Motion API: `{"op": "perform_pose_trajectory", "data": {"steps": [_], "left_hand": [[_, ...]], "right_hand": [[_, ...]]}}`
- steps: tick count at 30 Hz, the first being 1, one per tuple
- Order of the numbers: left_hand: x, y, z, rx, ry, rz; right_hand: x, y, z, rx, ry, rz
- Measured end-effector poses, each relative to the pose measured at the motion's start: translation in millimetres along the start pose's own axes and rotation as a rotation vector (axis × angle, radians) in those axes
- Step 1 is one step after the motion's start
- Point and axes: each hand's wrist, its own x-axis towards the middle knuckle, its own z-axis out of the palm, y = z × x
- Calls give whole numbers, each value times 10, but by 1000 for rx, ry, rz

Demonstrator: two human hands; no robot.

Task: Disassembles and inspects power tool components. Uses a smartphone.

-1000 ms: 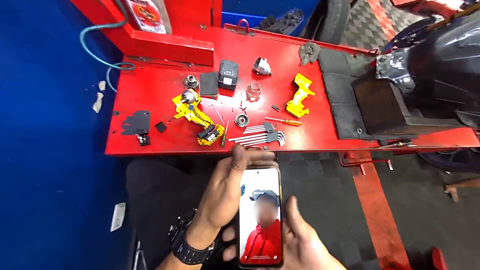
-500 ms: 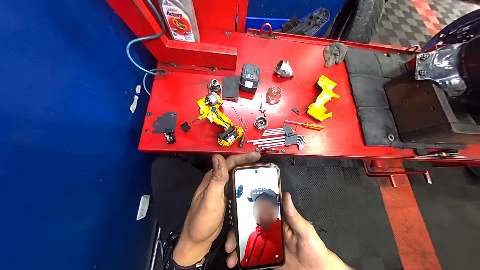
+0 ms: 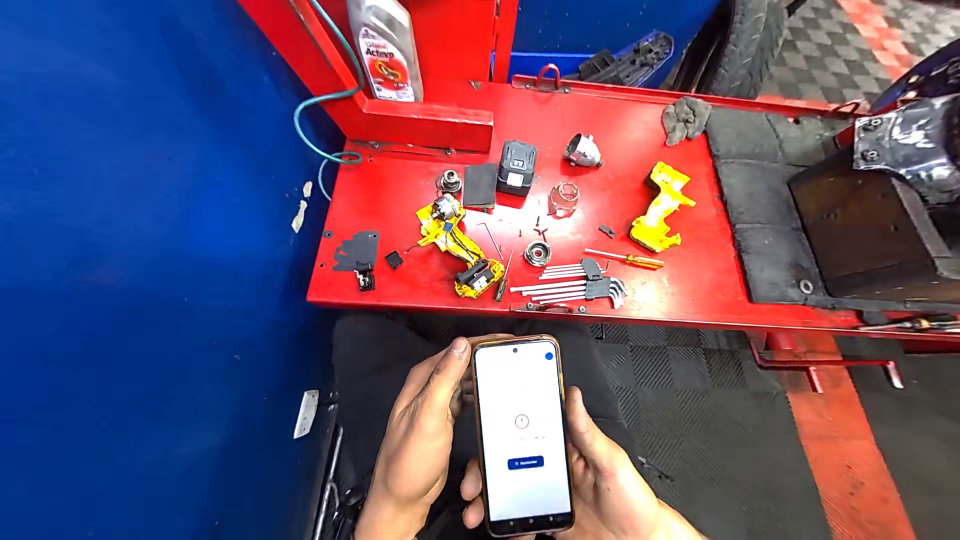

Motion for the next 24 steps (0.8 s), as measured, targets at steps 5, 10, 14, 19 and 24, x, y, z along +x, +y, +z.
{"op": "perform_pose_trajectory", "data": {"steps": [5,10,14,19,24], "left_hand": [[35,14,26,20,38,-19],[97,-15,25,39,65,-21],[127,-34,6,30,78,-23],[155,-31,-26,33,93,-29],[187,-22,-26,34,114,-33]], "right_hand": [[3,-34,-13,-23,11,-3],[42,-94,-65,-11,8,6],[86,-128,-106,21,11,13],[118,-171,-136,44,11,38],[152,-205,-159,42,6,40]]}}
